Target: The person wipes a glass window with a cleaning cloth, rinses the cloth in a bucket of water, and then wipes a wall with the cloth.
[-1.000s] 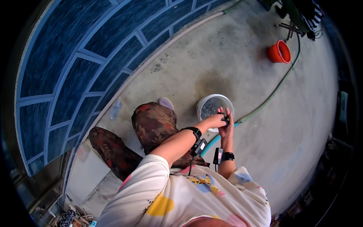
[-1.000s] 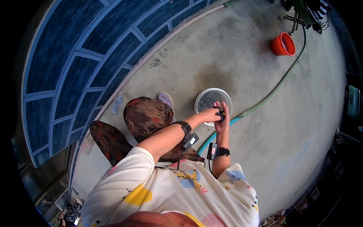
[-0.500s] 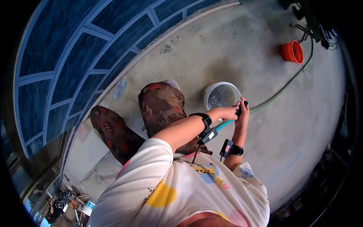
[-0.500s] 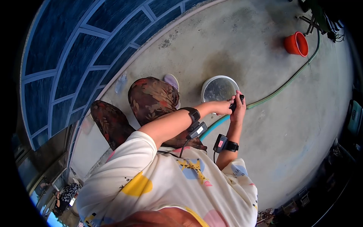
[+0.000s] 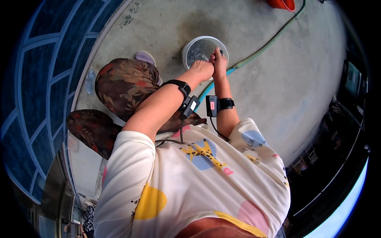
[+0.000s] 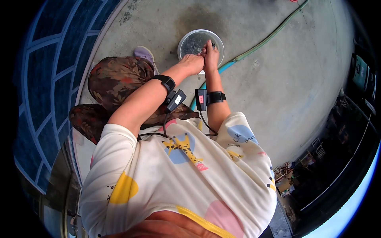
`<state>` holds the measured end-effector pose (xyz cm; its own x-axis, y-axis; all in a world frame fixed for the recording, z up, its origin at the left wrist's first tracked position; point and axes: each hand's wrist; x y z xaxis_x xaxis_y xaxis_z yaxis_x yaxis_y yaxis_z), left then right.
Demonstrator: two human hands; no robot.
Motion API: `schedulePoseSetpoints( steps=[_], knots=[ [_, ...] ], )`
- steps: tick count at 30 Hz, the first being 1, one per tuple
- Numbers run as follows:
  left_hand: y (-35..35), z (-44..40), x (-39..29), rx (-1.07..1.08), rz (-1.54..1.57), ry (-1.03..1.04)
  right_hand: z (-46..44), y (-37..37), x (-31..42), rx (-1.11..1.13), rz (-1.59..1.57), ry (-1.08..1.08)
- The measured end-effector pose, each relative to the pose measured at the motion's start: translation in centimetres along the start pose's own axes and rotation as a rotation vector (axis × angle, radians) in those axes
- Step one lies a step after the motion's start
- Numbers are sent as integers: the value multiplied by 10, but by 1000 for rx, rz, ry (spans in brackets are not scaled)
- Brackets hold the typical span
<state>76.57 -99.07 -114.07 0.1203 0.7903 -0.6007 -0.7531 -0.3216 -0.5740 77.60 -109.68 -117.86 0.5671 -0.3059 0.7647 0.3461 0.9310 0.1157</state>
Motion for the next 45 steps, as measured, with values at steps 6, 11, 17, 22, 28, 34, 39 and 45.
schedulePoseSetpoints(
  steps=[6, 11, 17, 22, 28, 34, 39, 45],
  knots=[
    [7, -3, -1, -160, 87, -27, -2, -6, -2, 1, -161, -70],
    [-18, -7, 8, -334, 289, 22, 12, 3, 33, 46, -314, -239],
    [-125, 45, 8, -436, 1428, 94, 49, 66, 121, 454, -557, -314],
    [-208, 150, 28, -917, 1329, 127, 99, 154, 167, 747, -327, -381],
    [-209, 303, 84, -1295, 1270, 134, 169, 253, 154, 1027, 227, -494],
    [-160, 406, 99, -1371, 1575, 377, 238, 318, 86, 1041, 464, -661],
    [-121, 446, 116, -1488, 1525, 263, 288, 347, 55, 1396, 363, -222],
    [-76, 463, 123, -1638, 1253, -61, 309, 348, 10, 1442, 386, 61]
  ],
)
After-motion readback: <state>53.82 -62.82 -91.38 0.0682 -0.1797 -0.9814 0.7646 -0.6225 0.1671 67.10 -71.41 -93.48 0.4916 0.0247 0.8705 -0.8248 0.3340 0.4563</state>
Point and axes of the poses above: each hand's wrist, its own z-axis away from the middle knuckle, its own y-axis out of the palm, x = y × z, and after that the axes turned 2 degrees about -y, right-handed
